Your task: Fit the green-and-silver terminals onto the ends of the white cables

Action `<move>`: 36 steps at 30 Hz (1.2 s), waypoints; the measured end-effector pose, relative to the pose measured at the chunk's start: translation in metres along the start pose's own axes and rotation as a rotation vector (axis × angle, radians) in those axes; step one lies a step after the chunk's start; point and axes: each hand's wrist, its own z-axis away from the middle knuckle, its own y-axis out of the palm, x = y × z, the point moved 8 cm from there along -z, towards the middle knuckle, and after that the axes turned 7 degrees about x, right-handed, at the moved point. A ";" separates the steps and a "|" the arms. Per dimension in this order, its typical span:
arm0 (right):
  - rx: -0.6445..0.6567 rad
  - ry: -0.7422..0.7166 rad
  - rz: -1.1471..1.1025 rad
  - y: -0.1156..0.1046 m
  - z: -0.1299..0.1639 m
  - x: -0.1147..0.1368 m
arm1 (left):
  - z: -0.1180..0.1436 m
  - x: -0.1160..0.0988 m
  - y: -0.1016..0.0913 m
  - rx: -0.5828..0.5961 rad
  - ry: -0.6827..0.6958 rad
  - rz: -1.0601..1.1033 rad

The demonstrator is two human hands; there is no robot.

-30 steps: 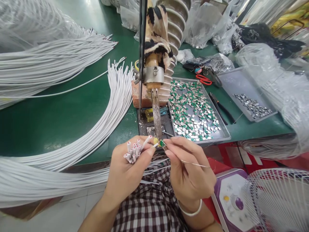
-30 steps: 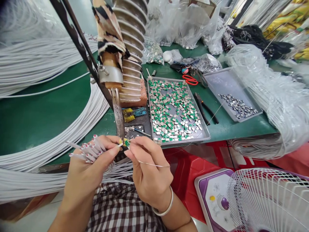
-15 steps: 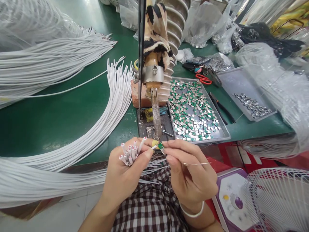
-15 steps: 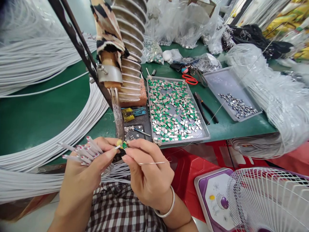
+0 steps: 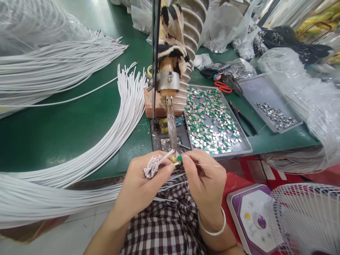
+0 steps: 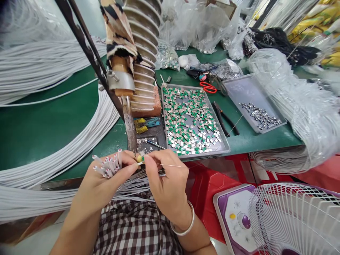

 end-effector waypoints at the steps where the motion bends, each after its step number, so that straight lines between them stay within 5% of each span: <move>1: 0.008 -0.017 -0.008 0.001 0.000 0.001 | 0.000 0.000 -0.001 -0.013 0.001 0.011; 11: -0.166 -0.209 -0.093 -0.006 0.018 0.005 | -0.001 0.002 -0.009 -0.114 0.017 0.126; 19: -0.153 -0.288 0.021 -0.007 0.014 0.018 | -0.001 0.004 -0.012 -0.138 0.019 0.192; 36: -0.157 -0.201 -0.090 -0.007 0.016 0.009 | 0.001 0.004 -0.007 -0.064 0.036 0.175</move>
